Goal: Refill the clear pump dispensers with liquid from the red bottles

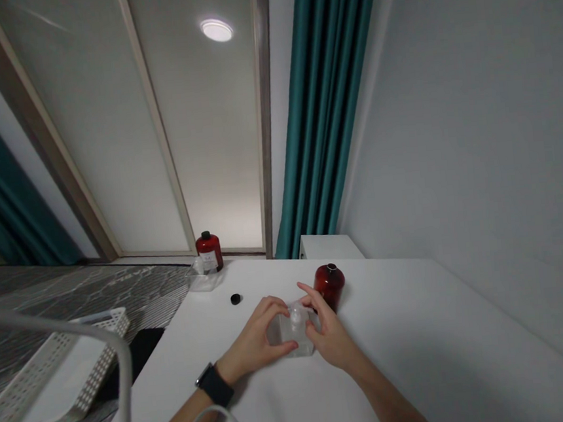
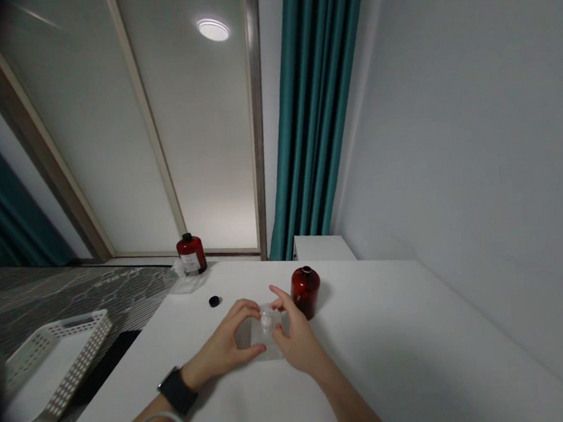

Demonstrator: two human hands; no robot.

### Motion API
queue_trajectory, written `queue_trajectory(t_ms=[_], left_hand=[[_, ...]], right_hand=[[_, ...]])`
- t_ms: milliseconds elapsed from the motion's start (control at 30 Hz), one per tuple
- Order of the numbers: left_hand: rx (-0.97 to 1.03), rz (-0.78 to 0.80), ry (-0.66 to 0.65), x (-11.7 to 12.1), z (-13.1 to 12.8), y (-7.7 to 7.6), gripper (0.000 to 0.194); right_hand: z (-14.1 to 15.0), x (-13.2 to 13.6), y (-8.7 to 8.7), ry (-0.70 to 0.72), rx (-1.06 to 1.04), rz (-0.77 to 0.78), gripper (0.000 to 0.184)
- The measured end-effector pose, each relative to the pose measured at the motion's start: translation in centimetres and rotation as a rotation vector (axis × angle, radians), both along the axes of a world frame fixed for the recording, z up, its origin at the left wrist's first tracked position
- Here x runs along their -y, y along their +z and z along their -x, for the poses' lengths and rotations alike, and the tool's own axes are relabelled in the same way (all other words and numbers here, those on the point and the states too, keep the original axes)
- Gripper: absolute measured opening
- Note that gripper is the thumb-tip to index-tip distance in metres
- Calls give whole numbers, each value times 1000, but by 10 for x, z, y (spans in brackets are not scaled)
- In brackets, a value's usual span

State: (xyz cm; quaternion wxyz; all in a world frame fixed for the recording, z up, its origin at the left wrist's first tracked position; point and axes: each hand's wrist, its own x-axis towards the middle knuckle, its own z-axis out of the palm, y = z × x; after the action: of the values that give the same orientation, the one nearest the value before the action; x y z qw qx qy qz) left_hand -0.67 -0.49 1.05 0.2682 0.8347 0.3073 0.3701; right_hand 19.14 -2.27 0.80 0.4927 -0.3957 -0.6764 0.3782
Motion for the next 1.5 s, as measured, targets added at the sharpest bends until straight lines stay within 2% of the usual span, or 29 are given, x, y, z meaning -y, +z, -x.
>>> queue_trajectory(t_ms=[733,1000,1200,1333,1500], left_hand=[[-9,21,8,-1,1,1,42],[-3,34,-1,0,1,6,38],[9,30,-1,0,1,2,42],[10,22,-5,-1,1,1,40],[7,20,-9,-2,1,2,38]], right_hand=[[-1,0,-2,-4,47,-43,72],[-1,-1,-3,-20,34,-45,71],[-1,-1,-3,-47,33,-39,70],[-1,0,-2,-9,37,-26,73],[-1,0,-1,-51,56,-51,70]])
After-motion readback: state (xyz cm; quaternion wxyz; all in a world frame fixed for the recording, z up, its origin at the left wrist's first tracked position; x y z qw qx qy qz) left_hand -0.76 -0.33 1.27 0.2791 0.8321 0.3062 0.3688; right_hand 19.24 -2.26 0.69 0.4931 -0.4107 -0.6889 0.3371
